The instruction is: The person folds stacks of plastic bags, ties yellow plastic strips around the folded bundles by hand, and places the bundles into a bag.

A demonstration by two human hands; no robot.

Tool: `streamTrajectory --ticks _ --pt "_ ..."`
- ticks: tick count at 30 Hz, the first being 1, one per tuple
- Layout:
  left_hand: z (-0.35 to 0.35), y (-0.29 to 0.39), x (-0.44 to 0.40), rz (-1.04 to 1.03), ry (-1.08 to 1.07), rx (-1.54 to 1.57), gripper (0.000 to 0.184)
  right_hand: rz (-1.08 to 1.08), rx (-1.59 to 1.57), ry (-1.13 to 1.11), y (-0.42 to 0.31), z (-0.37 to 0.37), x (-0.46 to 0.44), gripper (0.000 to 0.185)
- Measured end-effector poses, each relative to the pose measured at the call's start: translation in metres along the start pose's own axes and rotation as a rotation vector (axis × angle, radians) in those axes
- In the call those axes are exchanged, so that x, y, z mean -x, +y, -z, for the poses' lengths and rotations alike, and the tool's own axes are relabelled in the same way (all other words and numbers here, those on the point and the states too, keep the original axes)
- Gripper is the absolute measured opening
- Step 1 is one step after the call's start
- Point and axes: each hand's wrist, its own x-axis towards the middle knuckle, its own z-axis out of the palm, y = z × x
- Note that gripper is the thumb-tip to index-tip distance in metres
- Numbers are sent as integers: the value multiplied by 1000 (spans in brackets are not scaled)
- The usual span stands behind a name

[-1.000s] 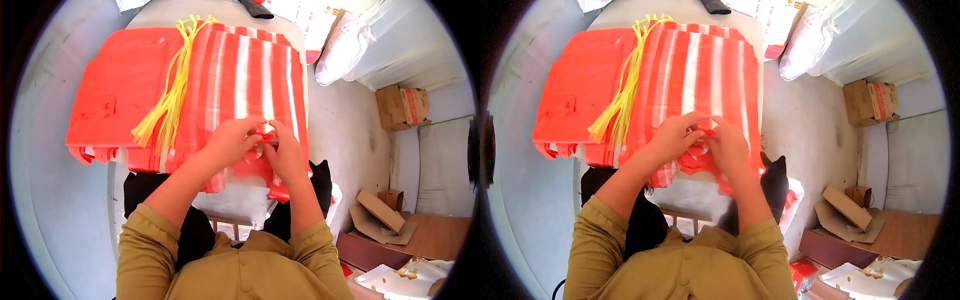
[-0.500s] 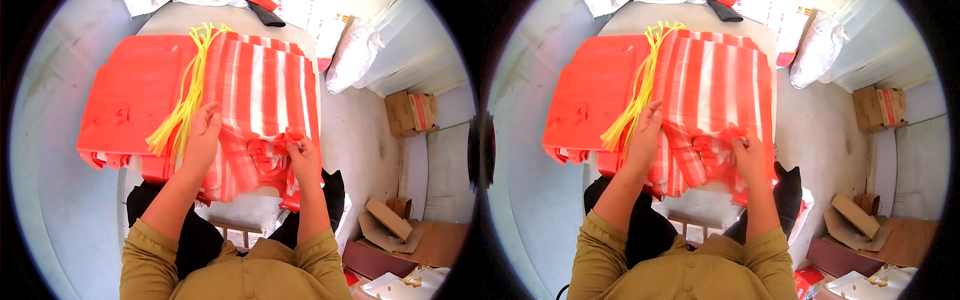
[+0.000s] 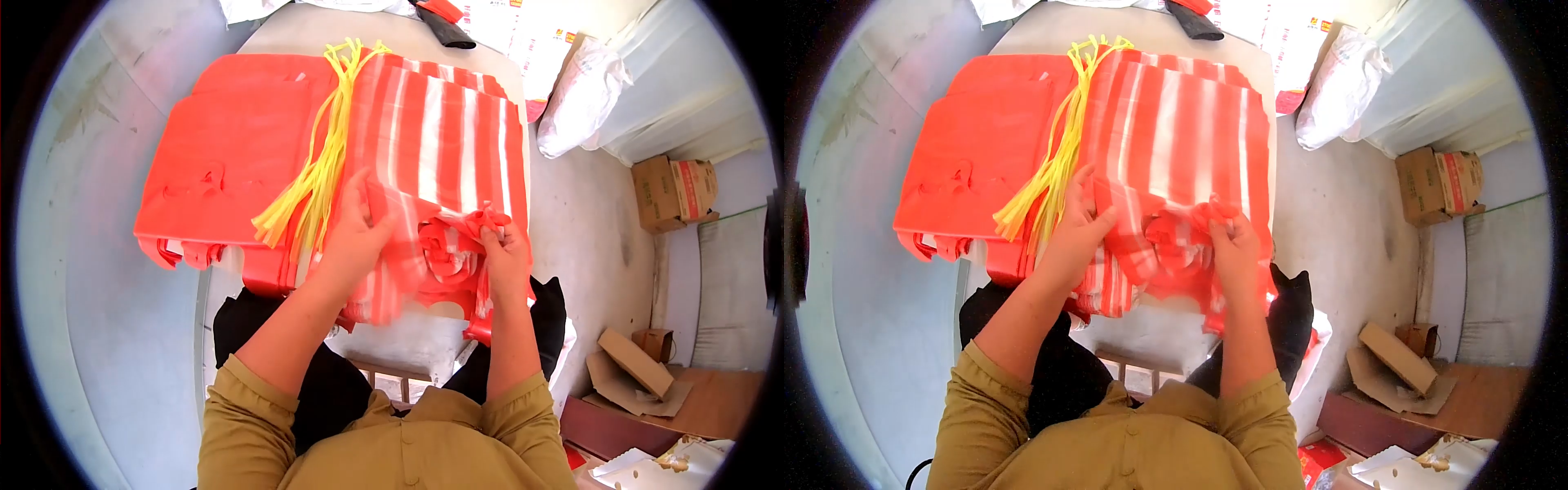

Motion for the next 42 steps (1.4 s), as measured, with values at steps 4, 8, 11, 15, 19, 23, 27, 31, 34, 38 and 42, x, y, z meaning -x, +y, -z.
streamTrajectory --ticks 4,8,11,15,19,23,27,31,34,38,42 --pt "9 -25 6 -222 -21 -188 84 40 -72 31 -5 -13 6 21" --pt "18 1 28 -32 -73 -33 87 -57 159 -69 4 -2 15 22" --pt "30 15 43 72 -98 -45 88 139 346 -205 20 10 25 23" --pt "49 10 54 159 -145 -197 89 374 410 -177 15 9 37 26" --pt "54 22 59 223 -182 -269 89 687 660 -327 -23 -11 48 39" --pt "47 12 53 67 -141 -345 81 798 705 -518 -40 -65 74 67" --pt "38 15 48 46 -154 -430 61 807 761 -436 -13 -90 87 80" --pt "40 7 43 220 -126 -178 46 796 799 -402 -6 -90 85 61" --pt "48 17 41 224 -150 -164 42 769 763 -413 -10 -81 71 46" --pt "52 3 20 -231 18 -697 39 356 617 -306 -41 -77 56 29" --pt "39 8 6 -705 86 -1000 38 42 202 -205 -30 -65 28 21"
